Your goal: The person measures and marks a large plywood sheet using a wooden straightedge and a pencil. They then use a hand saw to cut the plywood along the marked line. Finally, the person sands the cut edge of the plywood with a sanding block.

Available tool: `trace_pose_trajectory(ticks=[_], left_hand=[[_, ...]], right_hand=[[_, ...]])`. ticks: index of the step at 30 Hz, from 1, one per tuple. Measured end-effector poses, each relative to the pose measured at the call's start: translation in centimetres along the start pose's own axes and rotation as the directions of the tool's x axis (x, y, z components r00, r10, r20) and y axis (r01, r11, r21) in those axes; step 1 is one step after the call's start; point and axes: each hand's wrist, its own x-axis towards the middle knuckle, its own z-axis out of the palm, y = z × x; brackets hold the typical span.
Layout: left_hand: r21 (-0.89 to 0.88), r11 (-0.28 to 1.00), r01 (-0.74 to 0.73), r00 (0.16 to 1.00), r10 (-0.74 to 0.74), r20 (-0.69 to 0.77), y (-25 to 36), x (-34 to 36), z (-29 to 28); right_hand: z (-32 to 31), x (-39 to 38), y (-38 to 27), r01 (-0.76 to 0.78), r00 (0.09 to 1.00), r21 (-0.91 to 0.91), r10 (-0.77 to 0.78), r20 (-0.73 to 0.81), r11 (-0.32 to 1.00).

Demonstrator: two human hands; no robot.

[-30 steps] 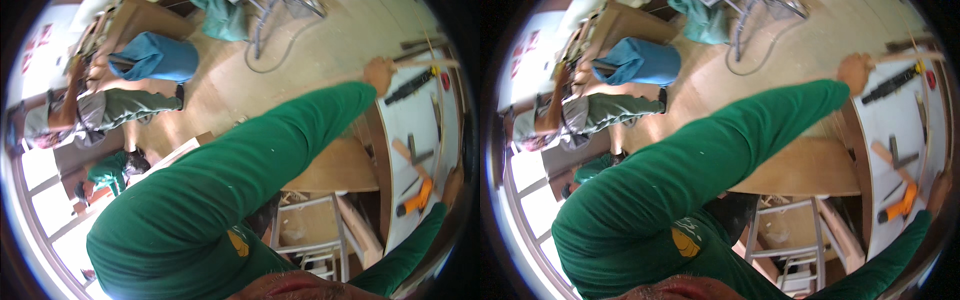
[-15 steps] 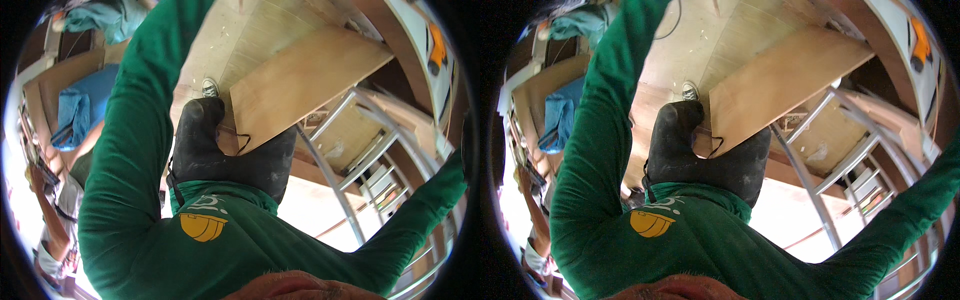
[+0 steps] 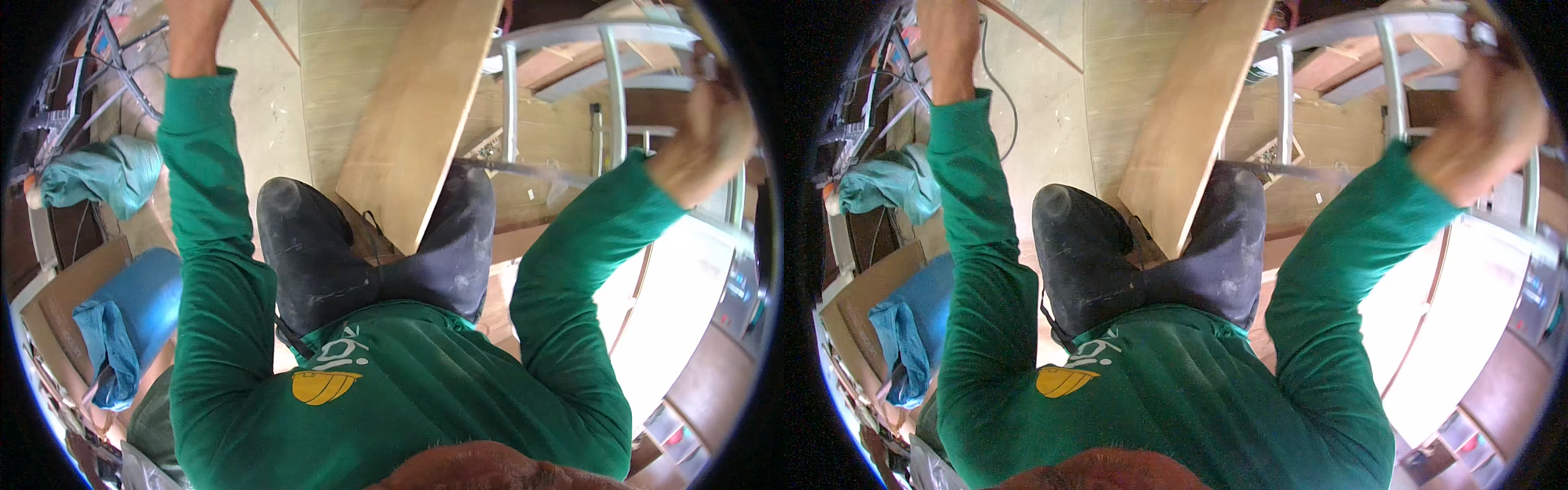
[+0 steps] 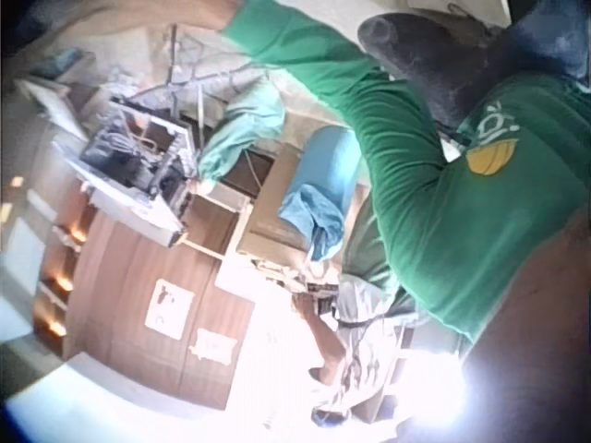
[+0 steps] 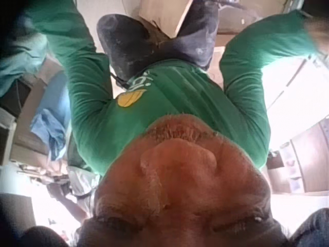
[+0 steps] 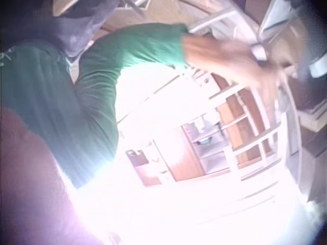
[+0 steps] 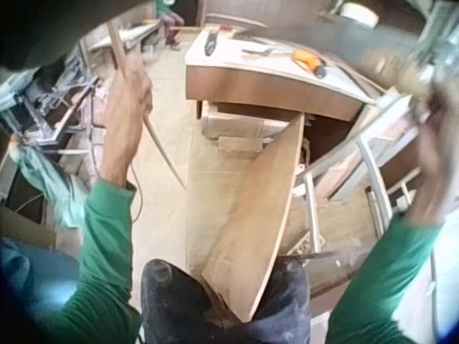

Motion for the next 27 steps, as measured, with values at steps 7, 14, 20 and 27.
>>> trace_pose_trajectory(ticks=[7,14,20,27], left_hand=[[-0.026,0.999,0.035,0.985,-0.030,0.172,5.8,-11.6,3.6],[0.377,0.923,-0.074,0.949,-0.051,0.311,14.8,-20.8,8.0],[0.566,0.820,-0.088,0.902,-0.175,0.395,14.0,-22.8,8.6],[0.633,0.772,-0.058,0.888,-0.250,0.386,13.7,-25.6,8.0]], right_hand=[[-3.9,-27.6,-4.8,-0.327,0.903,0.098,0.342,-0.262,0.940],[-13.6,-42.1,-4.0,-0.429,0.658,0.554,0.667,-0.349,0.713],[-12.9,-48.8,-1.5,-0.608,0.515,0.536,0.805,-0.295,0.585],[-15.8,-51.9,-2.5,-0.712,0.495,0.397,0.815,-0.302,0.580]])
